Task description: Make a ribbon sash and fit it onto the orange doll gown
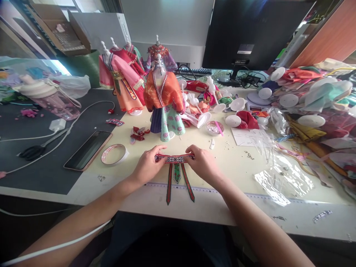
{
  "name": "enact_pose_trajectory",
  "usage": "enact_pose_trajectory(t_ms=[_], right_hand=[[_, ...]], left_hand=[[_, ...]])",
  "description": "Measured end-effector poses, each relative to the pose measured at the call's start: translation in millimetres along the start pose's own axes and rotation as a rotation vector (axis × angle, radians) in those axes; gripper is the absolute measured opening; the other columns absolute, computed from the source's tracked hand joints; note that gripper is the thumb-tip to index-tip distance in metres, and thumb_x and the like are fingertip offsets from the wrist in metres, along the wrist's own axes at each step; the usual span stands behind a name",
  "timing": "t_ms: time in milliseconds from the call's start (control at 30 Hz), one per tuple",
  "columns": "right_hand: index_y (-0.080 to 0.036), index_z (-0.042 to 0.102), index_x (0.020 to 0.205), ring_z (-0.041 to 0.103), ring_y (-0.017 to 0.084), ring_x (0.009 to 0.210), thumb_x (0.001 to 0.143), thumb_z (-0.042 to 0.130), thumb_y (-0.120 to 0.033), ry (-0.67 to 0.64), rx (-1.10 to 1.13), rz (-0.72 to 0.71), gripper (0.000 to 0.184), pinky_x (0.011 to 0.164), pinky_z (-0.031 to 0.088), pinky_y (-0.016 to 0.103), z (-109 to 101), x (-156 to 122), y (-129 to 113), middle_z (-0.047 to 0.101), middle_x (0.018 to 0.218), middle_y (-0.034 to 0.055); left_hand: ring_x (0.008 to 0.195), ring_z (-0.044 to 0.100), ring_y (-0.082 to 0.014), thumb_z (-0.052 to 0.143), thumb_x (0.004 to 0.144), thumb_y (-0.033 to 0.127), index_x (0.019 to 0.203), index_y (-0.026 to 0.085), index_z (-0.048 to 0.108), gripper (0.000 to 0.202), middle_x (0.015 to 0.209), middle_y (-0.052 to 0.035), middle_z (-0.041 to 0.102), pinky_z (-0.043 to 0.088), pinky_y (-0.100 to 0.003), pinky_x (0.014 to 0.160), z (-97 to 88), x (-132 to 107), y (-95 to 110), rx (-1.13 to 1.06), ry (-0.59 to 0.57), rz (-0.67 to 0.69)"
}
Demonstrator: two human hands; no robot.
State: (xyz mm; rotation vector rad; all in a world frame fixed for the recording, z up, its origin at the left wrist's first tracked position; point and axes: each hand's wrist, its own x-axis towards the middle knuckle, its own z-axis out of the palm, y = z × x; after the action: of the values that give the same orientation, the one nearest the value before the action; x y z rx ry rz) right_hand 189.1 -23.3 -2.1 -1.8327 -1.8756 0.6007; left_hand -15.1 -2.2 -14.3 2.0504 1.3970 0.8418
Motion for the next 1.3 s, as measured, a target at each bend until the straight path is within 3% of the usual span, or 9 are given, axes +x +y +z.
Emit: enact_pose_trajectory(t_ms=[167, 500, 1300], right_hand=[[-0.023, 0.058, 0.088, 0.054, 0.017, 0.064, 0.08, 0.054, -0.033, 0.001, -0.033, 0.013, 0.014, 0.059, 0.034, 0.029, 3.8, 0.1, -0.2, 0.064, 0.073, 0.0028], [-0.023, 0.058, 0.093, 0.06, 0.02, 0.07, 0.082, 0.052, -0.034, 0.003, -0.088, -0.014, 0.016, 0.06, 0.037, 0.029, 8.9, -0.5, 5.9, 0.068, 0.08, 0.0037], [-0.023, 0.059, 0.093, 0.061, 0.018, 0.066, 0.082, 0.05, -0.03, 0.014, -0.172, -0.02, 0.016, 0.056, 0.037, 0.026, 10.2, 0.5, 5.6, 0.067, 0.073, 0.0021]], left_hand=[[0.081, 0.062, -0.0219, 0.056, 0.079, 0.014, 0.113, 0.019, 0.059, 0.034, 0.083, -0.0056, 0.068, 0.043, -0.037, 0.084, 4.2, 0.1, -1.5, 0.137, -0.003, 0.058], [0.087, 0.064, -0.023, 0.055, 0.081, 0.012, 0.114, 0.019, 0.056, 0.034, 0.087, -0.0066, 0.069, 0.041, -0.039, 0.088, 6.4, 0.5, -2.6, 0.192, -0.024, 0.118], [0.075, 0.062, -0.0196, 0.061, 0.078, 0.008, 0.111, 0.018, 0.058, 0.035, 0.079, -0.0026, 0.068, 0.048, -0.037, 0.079, 9.5, 0.4, -5.9, 0.293, 0.034, 0.168]])
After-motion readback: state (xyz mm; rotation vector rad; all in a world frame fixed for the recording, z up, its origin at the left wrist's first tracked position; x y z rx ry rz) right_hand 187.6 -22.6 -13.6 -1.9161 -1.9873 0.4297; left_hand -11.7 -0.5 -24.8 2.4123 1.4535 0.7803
